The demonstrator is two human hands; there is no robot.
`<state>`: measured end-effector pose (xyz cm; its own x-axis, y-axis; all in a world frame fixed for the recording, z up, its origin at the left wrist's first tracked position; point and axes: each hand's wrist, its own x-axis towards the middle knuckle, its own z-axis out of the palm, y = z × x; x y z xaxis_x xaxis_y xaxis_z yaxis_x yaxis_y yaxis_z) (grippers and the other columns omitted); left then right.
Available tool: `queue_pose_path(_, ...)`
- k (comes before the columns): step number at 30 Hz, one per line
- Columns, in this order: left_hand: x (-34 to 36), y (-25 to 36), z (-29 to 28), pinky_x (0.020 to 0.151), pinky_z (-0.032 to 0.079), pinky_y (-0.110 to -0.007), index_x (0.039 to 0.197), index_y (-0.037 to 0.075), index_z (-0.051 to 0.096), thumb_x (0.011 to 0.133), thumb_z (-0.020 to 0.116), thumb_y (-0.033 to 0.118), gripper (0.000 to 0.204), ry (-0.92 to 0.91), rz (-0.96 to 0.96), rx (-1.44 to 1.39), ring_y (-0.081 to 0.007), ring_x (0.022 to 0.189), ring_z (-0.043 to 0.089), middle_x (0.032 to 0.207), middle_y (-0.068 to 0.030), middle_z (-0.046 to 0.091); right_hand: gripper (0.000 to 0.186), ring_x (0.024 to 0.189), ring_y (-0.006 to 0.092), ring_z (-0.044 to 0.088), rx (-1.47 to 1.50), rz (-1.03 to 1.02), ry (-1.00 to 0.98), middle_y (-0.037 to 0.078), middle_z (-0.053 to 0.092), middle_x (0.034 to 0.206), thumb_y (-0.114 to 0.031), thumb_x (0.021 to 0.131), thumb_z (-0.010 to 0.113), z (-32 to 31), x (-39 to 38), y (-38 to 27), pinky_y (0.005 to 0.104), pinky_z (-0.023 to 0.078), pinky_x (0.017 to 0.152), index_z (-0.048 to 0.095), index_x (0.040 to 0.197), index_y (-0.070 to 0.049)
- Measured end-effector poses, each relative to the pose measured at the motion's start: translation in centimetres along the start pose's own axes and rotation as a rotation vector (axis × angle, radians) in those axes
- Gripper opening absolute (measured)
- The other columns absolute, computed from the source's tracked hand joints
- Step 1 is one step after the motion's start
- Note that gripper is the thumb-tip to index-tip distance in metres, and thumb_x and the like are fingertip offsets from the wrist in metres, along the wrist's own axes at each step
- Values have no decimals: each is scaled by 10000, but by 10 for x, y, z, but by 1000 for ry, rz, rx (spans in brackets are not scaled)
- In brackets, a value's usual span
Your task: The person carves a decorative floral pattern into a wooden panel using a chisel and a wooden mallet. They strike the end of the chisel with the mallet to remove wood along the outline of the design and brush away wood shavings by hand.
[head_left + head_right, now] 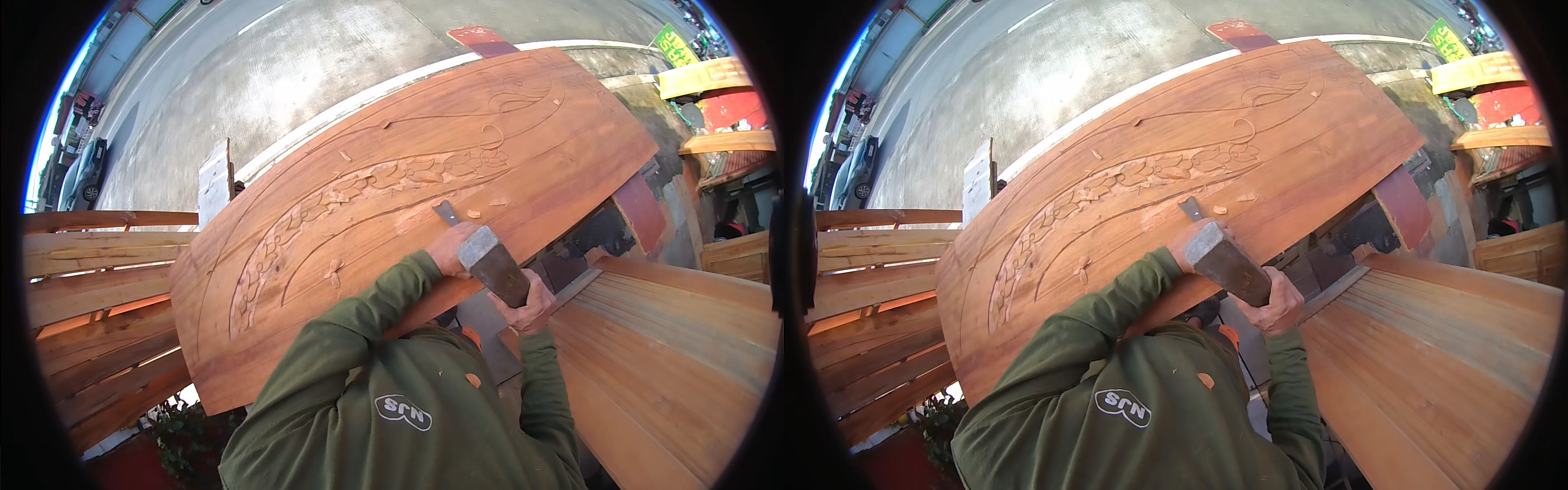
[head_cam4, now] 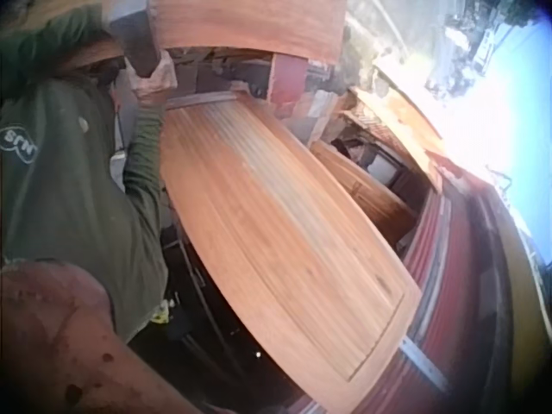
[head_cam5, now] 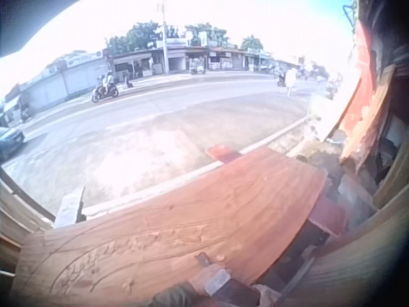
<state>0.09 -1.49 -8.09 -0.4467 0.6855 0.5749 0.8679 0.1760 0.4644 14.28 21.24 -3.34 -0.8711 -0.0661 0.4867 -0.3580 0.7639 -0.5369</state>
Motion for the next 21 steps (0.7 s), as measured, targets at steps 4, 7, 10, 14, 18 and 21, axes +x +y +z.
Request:
queue_pose_path(4, 12, 17, -25, 774, 517, -437, 1027, 152, 661, 843, 758, 276, 243, -93, 18, 16, -292, 888, 613, 892, -45, 578, 805, 834, 352, 747, 202, -226, 164, 176, 721, 977, -578, 787, 955, -10, -21, 2, 474, 602, 685, 611, 1264, -28)
queue_pose_path(7, 12, 18, -21, 773, 518, -445, 1029, 148, 650, 798, 772, 225, 273, -106, -1, -9, -303, 881, 610, 891, -52, 574, 747, 824, 390, 730, -86, -170, -17, 176, 708, 974, -538, 782, 959, 1, 1, -6, 472, 601, 681, 617, 1213, -33)
queue_pose_path(10, 7, 12, -20, 752, 513, -460, 1024, 148, 644, 780, 780, 215, 287, -128, -18, -15, -314, 870, 609, 890, -60, 573, 734, 795, 401, 720, -21, -105, -50, 180, 706, 983, -499, 760, 979, -7, 11, -17, 474, 602, 683, 619, 1203, -36)
queue_pose_path(14, 12, 14, -25, 740, 511, -468, 1000, 147, 635, 763, 797, 222, 297, -72, 25, -13, -314, 860, 610, 889, -58, 576, 700, 790, 372, 731, 287, -270, 209, 151, 704, 964, -439, 737, 960, -10, -14, -10, 464, 620, 717, 627, 1218, -55)
queue_pose_path(18, 11, 10, -18, 735, 505, -471, 978, 139, 626, 739, 809, 213, 309, -112, 33, -13, -324, 862, 613, 890, -62, 580, 714, 766, 368, 709, -61, -214, -100, 151, 683, 927, -490, 775, 947, -2, 18, 5, 476, 610, 688, 613, 1228, -51)
queue_pose_path(21, 6, 14, -26, 729, 497, -463, 960, 135, 627, 735, 811, 211, 300, -103, 30, -9, -326, 860, 613, 882, -63, 580, 728, 785, 384, 727, 15, -242, -40, 161, 694, 930, -578, 822, 892, -15, 11, -16, 486, 606, 676, 612, 1223, -39)
